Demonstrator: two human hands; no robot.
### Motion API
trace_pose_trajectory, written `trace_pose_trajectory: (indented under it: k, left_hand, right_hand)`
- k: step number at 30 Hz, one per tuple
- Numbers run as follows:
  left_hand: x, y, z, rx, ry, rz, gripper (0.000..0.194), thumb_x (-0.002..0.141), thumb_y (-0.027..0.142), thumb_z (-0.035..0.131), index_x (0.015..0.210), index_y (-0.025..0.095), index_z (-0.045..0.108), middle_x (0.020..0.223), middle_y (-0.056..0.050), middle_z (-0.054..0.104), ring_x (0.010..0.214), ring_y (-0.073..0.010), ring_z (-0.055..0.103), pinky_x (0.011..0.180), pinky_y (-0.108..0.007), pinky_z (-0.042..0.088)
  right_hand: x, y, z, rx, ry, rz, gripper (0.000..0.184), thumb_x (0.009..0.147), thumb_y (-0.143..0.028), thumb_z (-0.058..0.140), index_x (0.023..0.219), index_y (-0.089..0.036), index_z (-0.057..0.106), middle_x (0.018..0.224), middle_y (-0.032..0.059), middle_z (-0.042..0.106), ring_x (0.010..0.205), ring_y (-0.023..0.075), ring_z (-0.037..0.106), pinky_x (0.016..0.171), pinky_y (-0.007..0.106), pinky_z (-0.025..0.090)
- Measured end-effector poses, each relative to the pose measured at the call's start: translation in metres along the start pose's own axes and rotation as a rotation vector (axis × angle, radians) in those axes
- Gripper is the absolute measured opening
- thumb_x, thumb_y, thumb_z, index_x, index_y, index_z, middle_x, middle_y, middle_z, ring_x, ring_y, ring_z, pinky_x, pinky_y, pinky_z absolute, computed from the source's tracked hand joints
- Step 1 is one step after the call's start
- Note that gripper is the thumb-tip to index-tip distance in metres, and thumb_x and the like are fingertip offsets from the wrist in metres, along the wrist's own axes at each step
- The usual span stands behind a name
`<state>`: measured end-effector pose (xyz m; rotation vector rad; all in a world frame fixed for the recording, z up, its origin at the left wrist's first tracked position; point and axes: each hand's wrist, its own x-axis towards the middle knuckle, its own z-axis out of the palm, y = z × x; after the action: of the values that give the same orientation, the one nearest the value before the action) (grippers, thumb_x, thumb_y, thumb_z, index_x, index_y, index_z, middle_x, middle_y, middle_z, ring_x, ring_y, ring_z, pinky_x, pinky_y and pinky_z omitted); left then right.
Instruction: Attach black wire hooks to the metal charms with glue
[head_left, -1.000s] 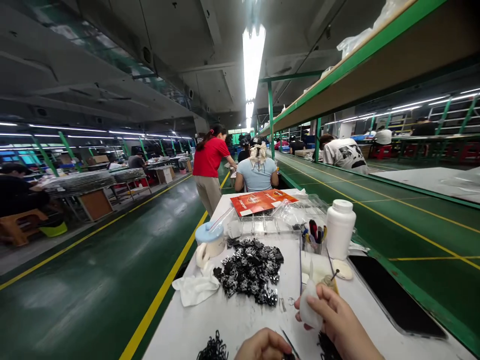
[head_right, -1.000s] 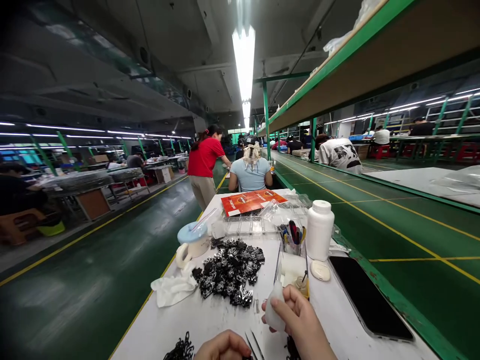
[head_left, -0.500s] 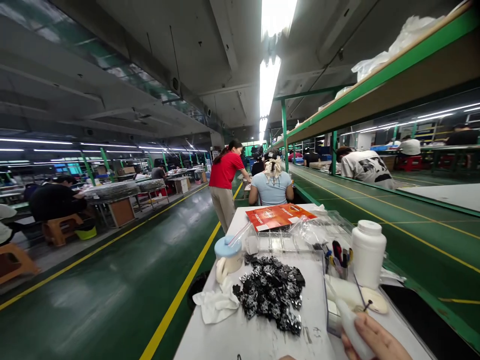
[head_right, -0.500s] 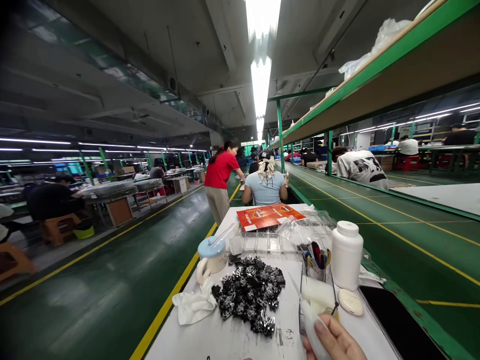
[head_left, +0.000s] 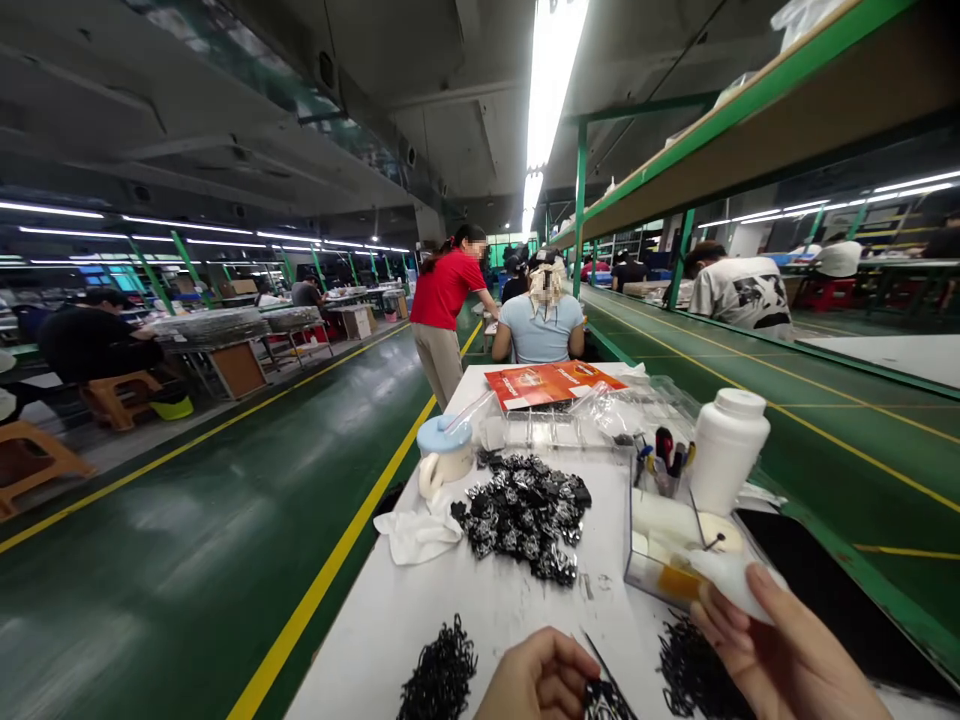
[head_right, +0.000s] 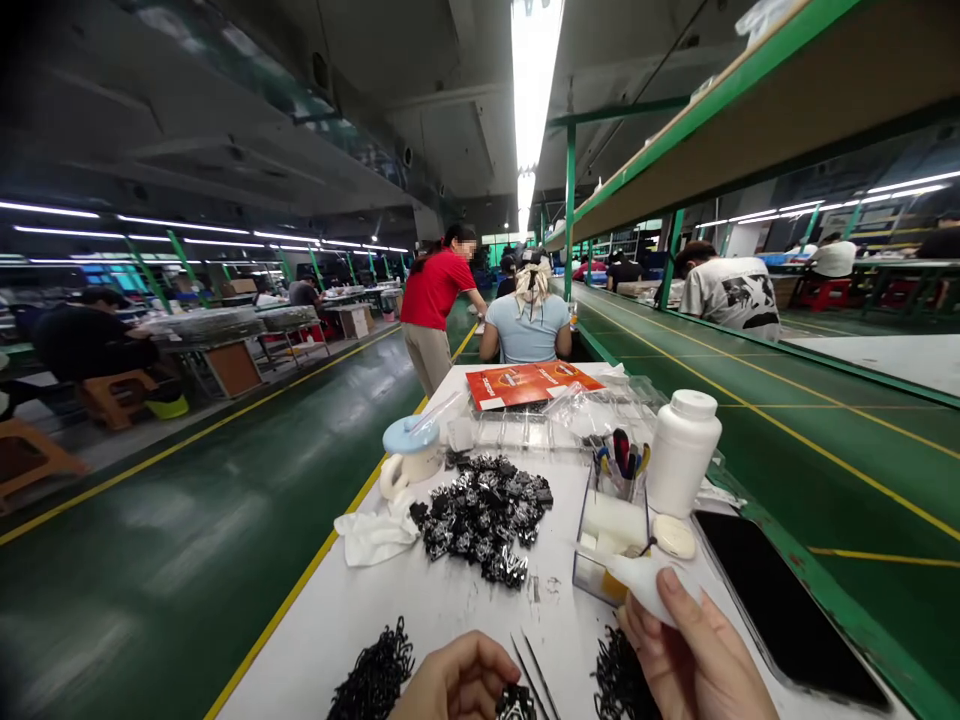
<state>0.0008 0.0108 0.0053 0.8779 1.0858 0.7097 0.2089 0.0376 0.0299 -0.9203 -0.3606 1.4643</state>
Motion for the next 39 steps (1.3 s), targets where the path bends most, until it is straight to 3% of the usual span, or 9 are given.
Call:
trace_pose_trajectory:
  k: [4,7,11,15,22,31,39]
  left_hand:
    - [-0.01,-0.002,0.007,0.071,-0.013,0.05,0.043,0.05,0.015,0.076,0.088,0.013,0.054,0.068,0.005,0.043,0.059,-0.0056,0.035,0.055,-0.021,0.026]
    - [-0.014,-0.004,0.01,0.098,-0.047,0.084,0.038,0.059,0.016,0.073,0.093,0.012,0.054,0.073,0.003,0.045,0.064,-0.0069,0.039,0.06,-0.022,0.033]
    - [-0.014,-0.006,0.009,0.151,-0.086,0.111,0.035,0.065,0.017,0.071,0.095,0.013,0.054,0.084,0.0,0.052,0.072,-0.0091,0.047,0.069,-0.025,0.039]
    - [-0.014,-0.008,0.007,0.188,-0.112,0.099,0.033,0.068,0.018,0.071,0.096,0.016,0.054,0.086,0.0,0.055,0.075,-0.01,0.049,0.072,-0.026,0.042]
    - [-0.014,-0.006,0.007,0.251,-0.127,0.09,0.031,0.072,0.02,0.069,0.098,0.018,0.053,0.086,0.0,0.056,0.077,-0.0102,0.052,0.072,-0.025,0.045]
    - [-0.015,-0.004,0.007,0.273,-0.135,0.105,0.03,0.072,0.022,0.069,0.098,0.018,0.054,0.086,0.0,0.056,0.077,-0.0103,0.053,0.071,-0.023,0.047]
    - [-0.014,-0.005,0.008,0.285,-0.127,0.093,0.031,0.072,0.023,0.07,0.098,0.018,0.054,0.087,-0.001,0.056,0.076,-0.0104,0.054,0.071,-0.024,0.047]
  right_hand:
    - [-0.009,0.0,-0.006,-0.106,-0.021,-0.158,0.039,0.055,-0.037,0.083,0.077,-0.019,0.056,0.063,-0.0042,0.046,0.055,0.0057,0.043,0.056,0.017,0.052]
    - [-0.019,0.003,-0.012,-0.289,-0.15,-0.386,0.03,0.069,-0.043,0.072,0.075,-0.019,0.056,0.066,-0.0008,0.049,0.061,0.0097,0.049,0.055,0.018,0.049]
    - [-0.034,0.007,-0.016,-0.59,-0.319,-0.632,0.016,0.079,-0.036,0.064,0.08,-0.021,0.059,0.076,0.0029,0.054,0.08,0.0175,0.054,0.071,0.028,0.05]
    - [-0.045,0.009,-0.016,-0.788,-0.394,-0.747,0.011,0.08,-0.026,0.063,0.09,-0.022,0.062,0.07,0.0035,0.054,0.073,0.0186,0.055,0.058,0.028,0.047]
    - [-0.043,0.008,-0.014,-0.836,-0.49,-0.748,0.015,0.081,-0.016,0.059,0.094,-0.021,0.061,0.062,0.0008,0.047,0.058,0.0151,0.047,0.051,0.03,0.042]
    - [-0.043,0.01,-0.013,-0.845,-0.504,-0.702,0.008,0.081,-0.014,0.059,0.086,-0.02,0.059,0.066,0.0012,0.051,0.065,0.0162,0.052,0.052,0.03,0.039]
    - [-0.044,0.011,-0.014,-0.904,-0.437,-0.741,0.007,0.08,-0.026,0.065,0.084,-0.021,0.061,0.073,0.0032,0.056,0.081,0.0209,0.057,0.056,0.03,0.04]
